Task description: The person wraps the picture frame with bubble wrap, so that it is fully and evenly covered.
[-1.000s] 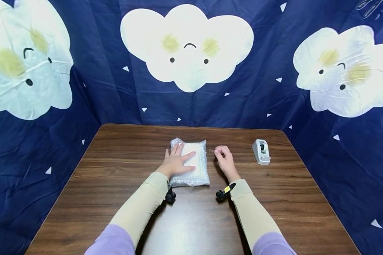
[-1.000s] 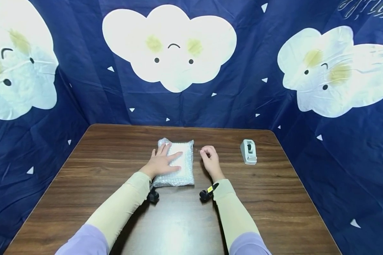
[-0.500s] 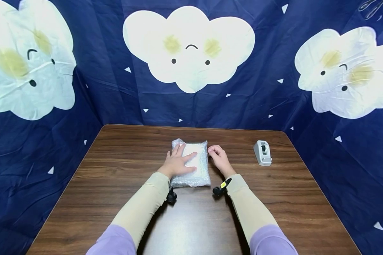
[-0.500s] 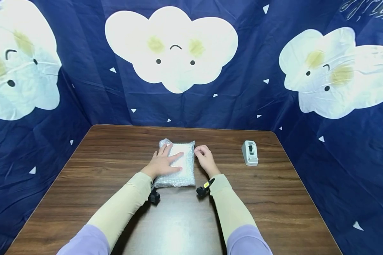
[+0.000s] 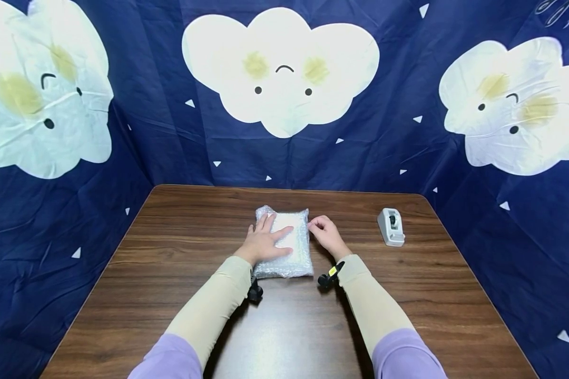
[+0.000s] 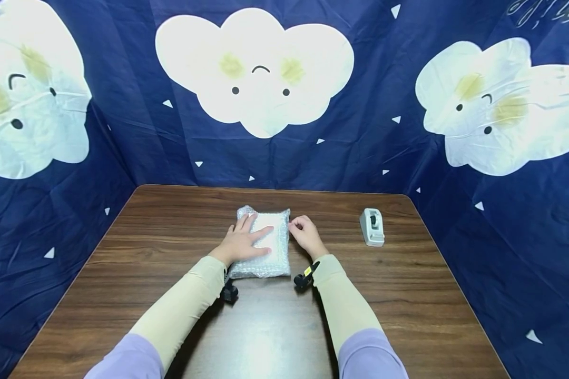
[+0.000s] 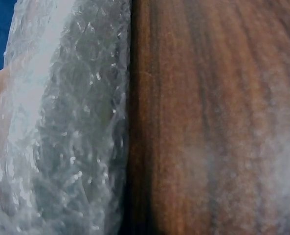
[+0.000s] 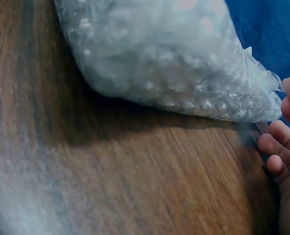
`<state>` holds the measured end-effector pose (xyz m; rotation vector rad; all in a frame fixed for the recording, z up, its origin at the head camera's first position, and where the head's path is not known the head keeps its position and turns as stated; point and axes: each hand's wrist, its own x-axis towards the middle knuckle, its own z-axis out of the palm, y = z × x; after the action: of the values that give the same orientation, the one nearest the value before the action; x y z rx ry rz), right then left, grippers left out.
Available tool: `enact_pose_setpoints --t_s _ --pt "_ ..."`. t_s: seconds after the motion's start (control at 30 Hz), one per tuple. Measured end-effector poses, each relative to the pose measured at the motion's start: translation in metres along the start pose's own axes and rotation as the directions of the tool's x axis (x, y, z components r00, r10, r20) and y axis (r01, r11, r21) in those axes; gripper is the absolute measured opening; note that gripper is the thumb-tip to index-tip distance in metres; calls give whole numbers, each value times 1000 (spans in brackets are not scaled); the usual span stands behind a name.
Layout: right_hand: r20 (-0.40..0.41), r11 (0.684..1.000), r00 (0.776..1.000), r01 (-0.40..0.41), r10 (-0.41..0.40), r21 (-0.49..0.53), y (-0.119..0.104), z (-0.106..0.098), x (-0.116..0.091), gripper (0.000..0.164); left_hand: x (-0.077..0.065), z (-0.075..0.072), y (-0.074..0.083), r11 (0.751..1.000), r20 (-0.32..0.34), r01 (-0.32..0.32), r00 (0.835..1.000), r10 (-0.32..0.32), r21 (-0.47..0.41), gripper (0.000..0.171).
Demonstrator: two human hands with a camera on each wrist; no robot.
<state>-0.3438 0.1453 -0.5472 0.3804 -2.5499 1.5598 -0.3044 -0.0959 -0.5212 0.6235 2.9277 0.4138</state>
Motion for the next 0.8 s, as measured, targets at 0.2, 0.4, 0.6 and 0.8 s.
enact_pose_setpoints --t_s 0.2,0.4,0.6,0.8 --pt "22 995 999 -24 27 -101 4 -1 1 31 0 0 1 1000 9 7 1000 -7 5 77" --pt "39 977 996 -65 74 -203 -3 -4 0 35 0 0 1 1000 2 9 1000 -9 5 77" --pt "61 944 994 -64 88 -324 -1 -7 -2 37 1 0 1 1000 9 15 1000 -15 3 77" --pt "105 908 989 -50 103 -417 -1 -8 -5 36 2 2 0 1000 16 21 1000 -21 9 77"
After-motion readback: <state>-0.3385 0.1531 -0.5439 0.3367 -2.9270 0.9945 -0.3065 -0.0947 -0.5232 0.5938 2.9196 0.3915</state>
